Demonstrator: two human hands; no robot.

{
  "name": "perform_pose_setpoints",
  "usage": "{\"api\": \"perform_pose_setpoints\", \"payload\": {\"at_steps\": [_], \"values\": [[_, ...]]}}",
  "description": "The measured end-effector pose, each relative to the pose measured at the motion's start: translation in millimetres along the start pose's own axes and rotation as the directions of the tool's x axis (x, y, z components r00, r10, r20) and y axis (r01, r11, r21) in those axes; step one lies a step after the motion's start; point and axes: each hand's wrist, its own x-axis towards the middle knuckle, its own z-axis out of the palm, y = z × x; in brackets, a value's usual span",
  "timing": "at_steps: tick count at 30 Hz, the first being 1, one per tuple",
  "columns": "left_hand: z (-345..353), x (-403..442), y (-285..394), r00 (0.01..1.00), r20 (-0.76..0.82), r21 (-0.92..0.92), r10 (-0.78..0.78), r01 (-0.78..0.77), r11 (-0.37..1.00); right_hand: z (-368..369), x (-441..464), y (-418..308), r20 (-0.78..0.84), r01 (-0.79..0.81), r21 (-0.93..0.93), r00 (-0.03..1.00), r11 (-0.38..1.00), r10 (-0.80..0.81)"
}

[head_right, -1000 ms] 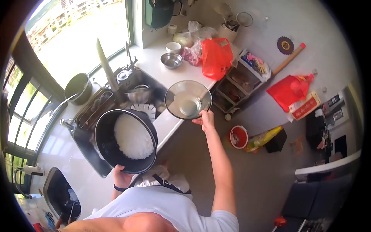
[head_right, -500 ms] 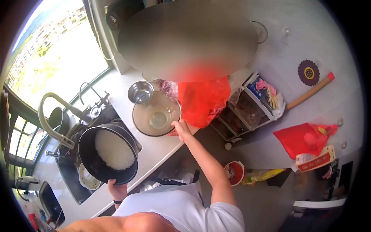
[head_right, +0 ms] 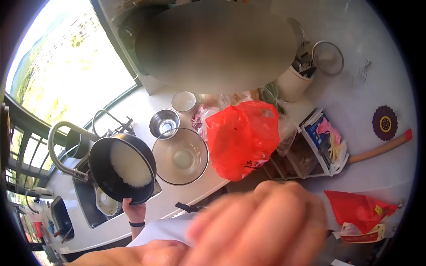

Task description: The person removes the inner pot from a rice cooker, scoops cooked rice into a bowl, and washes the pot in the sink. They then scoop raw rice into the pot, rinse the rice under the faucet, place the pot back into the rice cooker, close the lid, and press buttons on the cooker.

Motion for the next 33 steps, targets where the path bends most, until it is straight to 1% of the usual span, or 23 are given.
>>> {"api": "perform_pose_setpoints", "payload": {"at_steps": [1, 4, 6, 7, 10, 12, 13, 15, 16, 17, 18, 19, 20, 21, 22, 23, 24, 25, 26, 27, 29, 32, 33], "values": [[-0.4, 2.9, -1.4, 1.000, -0.002, 0.011, 0.018, -0.018, 1.000, 5.9, 2.5, -16.5, -0.013, -0.132, 0.055, 0.991, 0.990, 0.133], [12.8, 1.4, -12.9, 0.996, -0.056, 0.033, 0.070, -0.069, 0.997, -27.9, 16.6, -27.6, 0.237, -0.139, 0.080, 0.964, 0.987, 0.116], [36.5, 0.9, -23.5, 0.987, -0.059, 0.043, 0.151, -0.149, 0.988, -8.8, 10.4, -46.3, -0.076, -0.086, -0.027, 0.994, 0.996, 0.084], [44.4, 0.0, -32.4, 0.979, -0.067, 0.046, 0.191, -0.188, 0.981, -3.0, 10.5, -63.7, -0.270, -0.271, 0.054, 0.923, 0.961, 0.276], [34.7, 2.1, -58.6, 0.982, -0.026, -0.010, 0.186, -0.186, 0.982, -32.3, 21.3, -82.8, -0.412, -0.169, -0.026, 0.900, 0.985, 0.143], [39.4, 4.1, -72.9, 0.972, -0.018, 0.016, 0.234, -0.234, 0.972, -47.0, 31.7, -97.9, -0.424, -0.256, -0.077, 0.883, 0.964, 0.201], [45.7, 4.4, -80.4, 0.967, -0.013, 0.019, 0.255, -0.254, 0.967, -77.7, 34.3, -110.9, -0.294, -0.286, -0.047, 0.920, 0.957, 0.261], [74.3, 1.4, -100.4, 0.945, -0.069, 0.031, 0.318, -0.317, 0.948, -96.3, 36.9, -136.9, -0.277, -0.320, -0.193, 0.925, 0.928, 0.261], [79.7, 2.1, -108.4, 0.950, -0.060, 0.023, 0.306, -0.305, 0.952, -104.8, 39.6, -148.5, -0.269, -0.332, -0.265, 0.927, 0.905, 0.261], [79.8, 3.7, -113.6, 0.952, -0.051, 0.015, 0.302, -0.301, 0.953, -136.3, 38.0, -145.8, -0.051, -0.207, -0.163, 0.978, 0.965, 0.201], [75.9, 1.1, -117.3, 0.952, -0.050, 0.008, 0.301, -0.301, 0.954, -163.9, 40.1, -141.3, 0.156, -0.104, -0.023, 0.982, 0.994, 0.106], [68.3, 0.7, -123.0, 0.953, -0.062, -0.010, 0.297, -0.298, 0.955, -191.2, 43.6, -149.6, 0.357, -0.126, 0.013, 0.927, 0.992, 0.113], [79.9, -3.6, -131.9, 0.948, -0.035, -0.029, 0.316, -0.317, 0.948, -215.1, 33.2, -139.3, 0.264, 0.078, -0.260, 0.965, 0.962, -0.007], [86.4, -7.3, -140.8, 0.937, -0.080, -0.015, 0.341, -0.343, 0.939, -245.7, 14.7, -118.8, 0.208, 0.242, -0.523, 0.966, 0.817, -0.153], [90.4, -12.1, -148.5, 0.922, -0.129, 0.000, 0.366, -0.369, 0.929, -274.4, -2.3, -99.0, 0.195, 0.344, -0.740, 0.932, 0.577, -0.306], [94.1, -17.3, -154.1, 0.919, -0.139, -0.009, 0.368, -0.373, 0.928, -295.9, 12.6, -93.0, 0.216, 0.216, -0.741, 0.973, 0.636, -0.079], [97.7, -21.5, -159.7, 0.917, -0.149, -0.020, 0.369, -0.376, 0.926, -309.5, 35.6, -98.3, 0.172, 0.034, -0.799, 0.970, 0.601, 0.173], [100.5, -27.0, -164.2, 0.916, -0.156, -0.030, 0.370, -0.379, 0.925, -327.7, 47.5, -92.4, 0.077, -0.095, -0.875, 0.941, 0.476, 0.330], [103.3, -31.8, -168.1, 0.900, -0.171, -0.020, 0.401, -0.410, 0.912, -349.9, 52.6, -80.4, -0.009, -0.169, -0.926, 0.904, 0.338, 0.428], [105.9, -35.3, -171.6, 0.886, -0.177, -0.009, 0.428, -0.436, 0.900, -381.0, 44.4, -60.6, -0.074, -0.125, -0.987, 0.905, 0.096, 0.418], [108.1, -38.5, -177.5, 0.868, -0.185, 0.011, 0.460, -0.466, 0.885, -439.3, 37.3, -43.6, -0.013, 0.038, -0.991, 0.926, -0.129, 0.376], [117.4, -46.8, -181.7, 0.863, -0.175, 0.038, 0.474, -0.475, 0.879, -490.6, 35.8, -39.6, -0.319, -0.331, -0.944, 0.900, -0.010, 0.296], [114.8, -49.4, -182.7, 0.862, -0.187, 0.034, 0.472, -0.474, 0.880, -513.6, 33.1, -38.3, -0.377, -0.392, -0.920, 0.901, 0.026, 0.214]]}}
